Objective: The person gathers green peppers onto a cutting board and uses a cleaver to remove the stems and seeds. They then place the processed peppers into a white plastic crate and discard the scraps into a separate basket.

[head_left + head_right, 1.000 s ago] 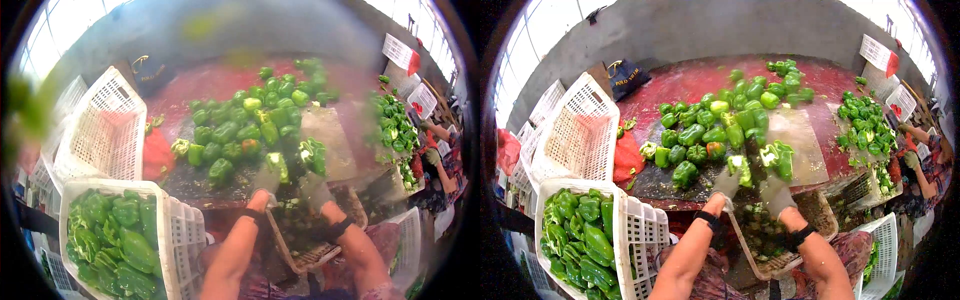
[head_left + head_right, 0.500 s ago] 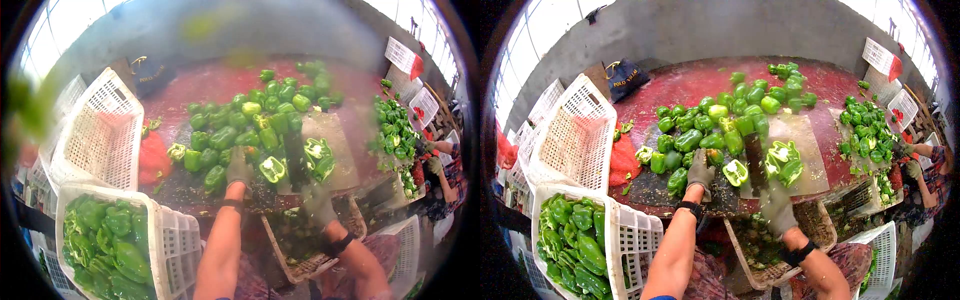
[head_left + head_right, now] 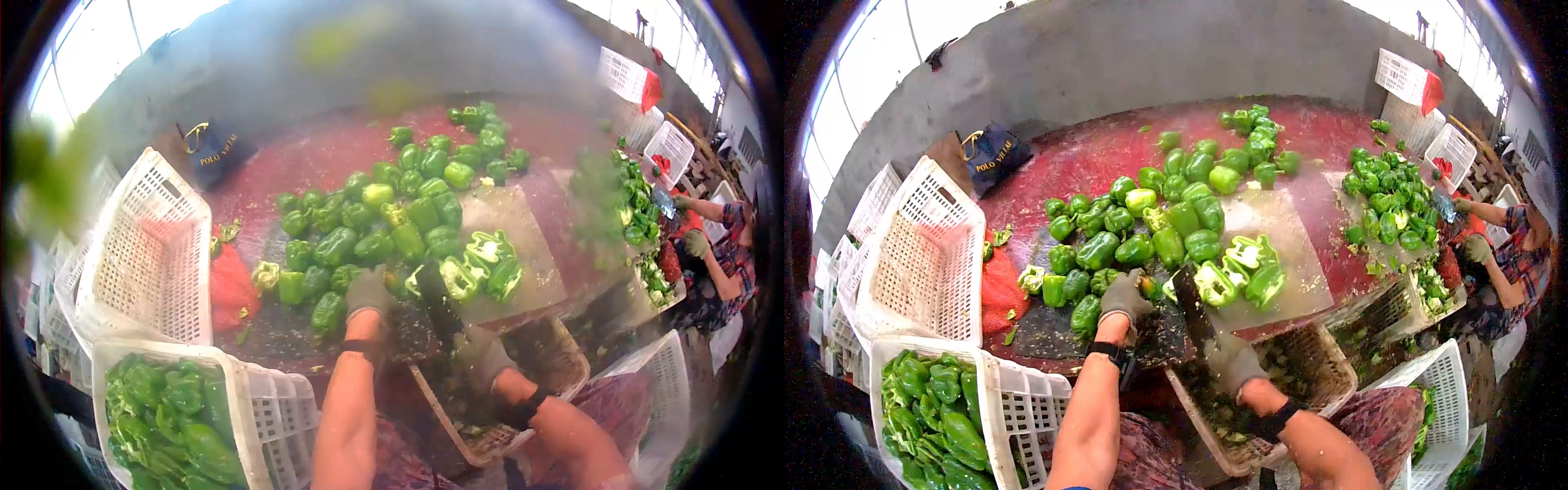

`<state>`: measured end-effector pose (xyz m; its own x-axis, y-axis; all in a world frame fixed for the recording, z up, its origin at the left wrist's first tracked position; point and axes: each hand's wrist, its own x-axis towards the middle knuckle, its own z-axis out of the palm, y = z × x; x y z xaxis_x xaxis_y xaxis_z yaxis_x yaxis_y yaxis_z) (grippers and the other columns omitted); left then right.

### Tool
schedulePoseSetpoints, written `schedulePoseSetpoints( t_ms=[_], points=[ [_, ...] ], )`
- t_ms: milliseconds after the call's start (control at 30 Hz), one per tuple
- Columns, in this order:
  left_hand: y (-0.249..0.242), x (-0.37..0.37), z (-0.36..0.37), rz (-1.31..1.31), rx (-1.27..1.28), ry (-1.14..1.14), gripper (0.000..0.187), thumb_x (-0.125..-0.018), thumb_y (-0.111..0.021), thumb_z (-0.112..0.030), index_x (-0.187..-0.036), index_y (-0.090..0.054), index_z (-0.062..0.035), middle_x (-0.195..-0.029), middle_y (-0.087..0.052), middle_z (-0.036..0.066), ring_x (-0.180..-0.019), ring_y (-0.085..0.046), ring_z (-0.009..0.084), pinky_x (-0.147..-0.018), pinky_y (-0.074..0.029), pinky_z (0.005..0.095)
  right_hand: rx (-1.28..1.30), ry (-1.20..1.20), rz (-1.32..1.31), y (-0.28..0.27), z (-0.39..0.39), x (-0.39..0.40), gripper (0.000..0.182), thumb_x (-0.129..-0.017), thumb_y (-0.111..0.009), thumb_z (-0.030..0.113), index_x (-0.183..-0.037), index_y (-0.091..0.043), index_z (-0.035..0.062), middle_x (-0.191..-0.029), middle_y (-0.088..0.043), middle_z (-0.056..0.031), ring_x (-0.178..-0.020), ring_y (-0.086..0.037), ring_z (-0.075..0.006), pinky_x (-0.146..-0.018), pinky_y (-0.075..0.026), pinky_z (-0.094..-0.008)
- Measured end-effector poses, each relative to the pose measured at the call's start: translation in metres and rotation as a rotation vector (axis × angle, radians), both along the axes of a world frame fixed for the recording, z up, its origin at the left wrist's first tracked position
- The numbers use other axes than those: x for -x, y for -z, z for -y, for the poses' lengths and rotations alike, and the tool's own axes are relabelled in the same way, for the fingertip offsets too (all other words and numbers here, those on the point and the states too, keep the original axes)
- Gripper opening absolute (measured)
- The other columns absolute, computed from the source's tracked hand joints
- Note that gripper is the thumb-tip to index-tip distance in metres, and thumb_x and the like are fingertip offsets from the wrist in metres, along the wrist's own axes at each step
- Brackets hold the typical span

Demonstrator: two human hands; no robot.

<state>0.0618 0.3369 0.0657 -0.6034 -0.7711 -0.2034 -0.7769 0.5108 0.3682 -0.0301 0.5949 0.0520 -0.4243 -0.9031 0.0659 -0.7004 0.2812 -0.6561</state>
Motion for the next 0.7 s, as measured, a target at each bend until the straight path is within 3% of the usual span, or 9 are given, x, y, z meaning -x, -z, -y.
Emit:
schedulePoseSetpoints(
  t_ms=[67,200,233,267,333,367,467,500,700],
  points=[
    [0.011,-0.013,0.001,0.023,-0.101,0.113,0.081,-0.065,-0.081,-0.024,-0.140,-0.049,-0.0215,-0.138,-0.051,0.015,-0.119,-0.058,0.0364,-0.097,-0.052,0.0425,-0.076,-0.130,-0.269,-0.004,0.007,0.008,0.016,-0.088,-0.058,0.014,-0.099,-0.061,0.0022,-0.100,-0.063,-0.0232,-0.092,-0.063,-0.0396,-0.075,-0.050,-0.0476],
    [0.010,-0.033,-0.028,-0.114,-0.131,0.209,0.099,-0.064,-0.084,-0.021,-0.151,-0.036,-0.0220,-0.151,-0.038,0.021,-0.129,-0.051,0.0390,-0.106,-0.046,0.0402,0.284,0.092,-0.002,0.019,0.021,-0.010,0.023,-0.093,-0.055,0.023,-0.098,-0.062,0.0011,-0.099,-0.064,-0.0262,-0.092,-0.060,-0.0451,-0.078,-0.049,-0.0492],
    [0.014,-0.039,-0.029,-0.189,-0.156,0.227,0.103,-0.064,-0.086,-0.022,-0.153,-0.033,-0.0202,-0.151,-0.038,0.021,-0.129,-0.050,0.0393,-0.107,-0.045,0.0388,0.169,0.114,0.063,0.014,0.021,-0.012,0.027,-0.093,-0.055,0.026,-0.100,-0.062,0.0008,-0.097,-0.063,-0.0276,-0.093,-0.060,-0.0465,-0.079,-0.049,-0.0495],
    [0.035,-0.043,-0.017,-0.245,-0.159,0.264,0.100,-0.067,-0.087,-0.024,-0.152,-0.035,-0.0183,-0.147,-0.046,0.021,-0.128,-0.052,0.0381,-0.107,-0.044,0.0374,0.048,0.136,0.120,0.009,0.022,-0.014,0.031,-0.093,-0.055,0.030,-0.101,-0.062,0.0005,-0.095,-0.063,-0.0291,-0.094,-0.059,-0.0479,-0.080,-0.048,-0.0499],
    [0.009,-0.062,-0.022,-0.329,-0.328,0.165,0.094,-0.070,-0.086,-0.026,-0.151,-0.038,-0.0170,-0.142,-0.052,0.020,-0.126,-0.054,0.0367,-0.105,-0.044,0.0366,-0.006,0.132,0.196,-0.003,0.019,-0.020,0.033,-0.092,-0.056,0.031,-0.103,-0.063,0.0005,-0.093,-0.062,-0.0298,-0.095,-0.059,-0.0481,-0.080,-0.048,-0.0497],
    [-0.007,-0.069,-0.032,-0.287,-0.265,0.060,0.077,-0.076,-0.083,-0.025,-0.143,-0.049,-0.0133,-0.133,-0.060,0.018,-0.120,-0.059,0.0346,-0.102,-0.047,0.0365,0.002,0.124,0.133,-0.014,0.020,-0.023,0.033,-0.092,-0.057,0.032,-0.103,-0.063,0.0012,-0.092,-0.063,-0.0289,-0.094,-0.061,-0.0472,-0.080,-0.049,-0.0497],
    [0.002,-0.079,-0.023,-0.385,-0.411,-0.101,0.060,-0.080,-0.079,-0.026,-0.134,-0.058,-0.0104,-0.126,-0.065,0.017,-0.113,-0.063,0.0335,-0.097,-0.050,0.0374,0.193,0.103,-0.130,0.001,0.029,-0.018,0.030,-0.093,-0.056,0.028,-0.103,-0.063,0.0013,-0.096,-0.065,-0.0274,-0.093,-0.062,-0.0459,-0.081,-0.049,-0.0509],
    [0.016,-0.079,-0.024,-0.412,-0.152,-0.087,0.037,-0.081,-0.073,-0.017,-0.118,-0.068,-0.0160,-0.106,-0.072,0.014,-0.100,-0.068,0.0336,-0.086,-0.053,0.0416,0.231,0.089,-0.189,0.000,0.031,-0.018,0.028,-0.094,-0.056,0.027,-0.104,-0.063,0.0013,-0.097,-0.065,-0.0270,-0.093,-0.062,-0.0453,-0.081,-0.049,-0.0514],
    [0.043,-0.074,-0.011,-0.385,-0.078,-0.090,0.036,-0.082,-0.075,-0.034,-0.113,-0.070,-0.0156,-0.106,-0.072,0.014,-0.099,-0.067,0.0344,-0.085,-0.054,0.0405,0.120,-0.066,-0.308,-0.078,0.044,-0.023,0.022,-0.093,-0.058,0.016,-0.109,-0.061,0.0018,-0.093,-0.065,-0.0247,-0.088,-0.063,-0.0425,-0.075,-0.050,-0.0511]
  ],
)
